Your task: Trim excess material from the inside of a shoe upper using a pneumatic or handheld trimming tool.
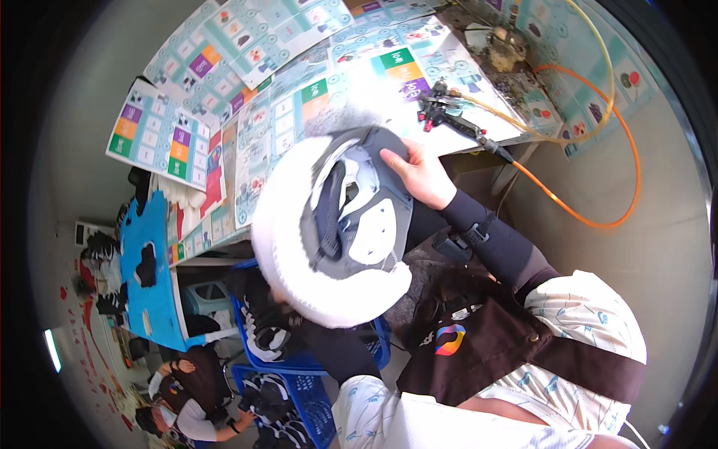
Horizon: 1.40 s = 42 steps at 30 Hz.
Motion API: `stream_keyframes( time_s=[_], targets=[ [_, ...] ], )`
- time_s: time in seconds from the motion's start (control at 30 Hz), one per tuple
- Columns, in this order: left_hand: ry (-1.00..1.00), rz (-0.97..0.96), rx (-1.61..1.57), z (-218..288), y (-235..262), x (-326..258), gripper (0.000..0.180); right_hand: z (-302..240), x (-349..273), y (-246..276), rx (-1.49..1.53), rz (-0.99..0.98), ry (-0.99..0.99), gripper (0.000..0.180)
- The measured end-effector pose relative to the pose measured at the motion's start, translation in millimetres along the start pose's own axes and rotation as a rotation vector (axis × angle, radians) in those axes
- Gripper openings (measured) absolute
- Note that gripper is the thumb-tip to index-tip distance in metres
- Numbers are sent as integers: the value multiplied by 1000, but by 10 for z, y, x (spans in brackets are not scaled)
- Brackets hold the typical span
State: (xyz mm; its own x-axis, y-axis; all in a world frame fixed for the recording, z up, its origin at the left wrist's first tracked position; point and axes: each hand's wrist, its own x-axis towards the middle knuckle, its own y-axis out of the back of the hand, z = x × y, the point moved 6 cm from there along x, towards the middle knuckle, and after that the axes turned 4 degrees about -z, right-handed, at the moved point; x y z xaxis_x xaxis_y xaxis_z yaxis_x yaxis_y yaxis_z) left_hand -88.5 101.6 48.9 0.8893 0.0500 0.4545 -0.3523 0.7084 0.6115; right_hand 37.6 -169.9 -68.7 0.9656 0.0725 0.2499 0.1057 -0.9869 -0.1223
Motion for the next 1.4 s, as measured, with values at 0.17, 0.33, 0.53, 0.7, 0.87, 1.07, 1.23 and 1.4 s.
stream_keyframes(
  time_s=[0.17,0.33,0.53,0.7,0.87,1.07,1.23,1.4],
  targets=[
    [-34,-6,-85,348,-98,44,53,-101,-17,521,37,-59,-149,33],
    [-13,82,14,545,-207,122,53,304,97,469,27,66,26,29],
    [-110,57,-31,784,-385,373,53,81,6,758,-168,296,36,28],
    [-192,58,-31,848,-427,619,53,104,130,832,-111,378,18,29],
    [-508,40,-146,1014,-489,791,53,88,210,751,-67,475,54,29],
    [-202,147,223,1013,-287,988,40,-94,303,576,-387,131,258,54],
    [-379,161,298,1020,-263,1245,38,-224,308,1281,-1305,400,222,41],
    [-370,121,505,815,-332,1502,36,352,558,1639,-1468,310,-41,24]
  ],
)
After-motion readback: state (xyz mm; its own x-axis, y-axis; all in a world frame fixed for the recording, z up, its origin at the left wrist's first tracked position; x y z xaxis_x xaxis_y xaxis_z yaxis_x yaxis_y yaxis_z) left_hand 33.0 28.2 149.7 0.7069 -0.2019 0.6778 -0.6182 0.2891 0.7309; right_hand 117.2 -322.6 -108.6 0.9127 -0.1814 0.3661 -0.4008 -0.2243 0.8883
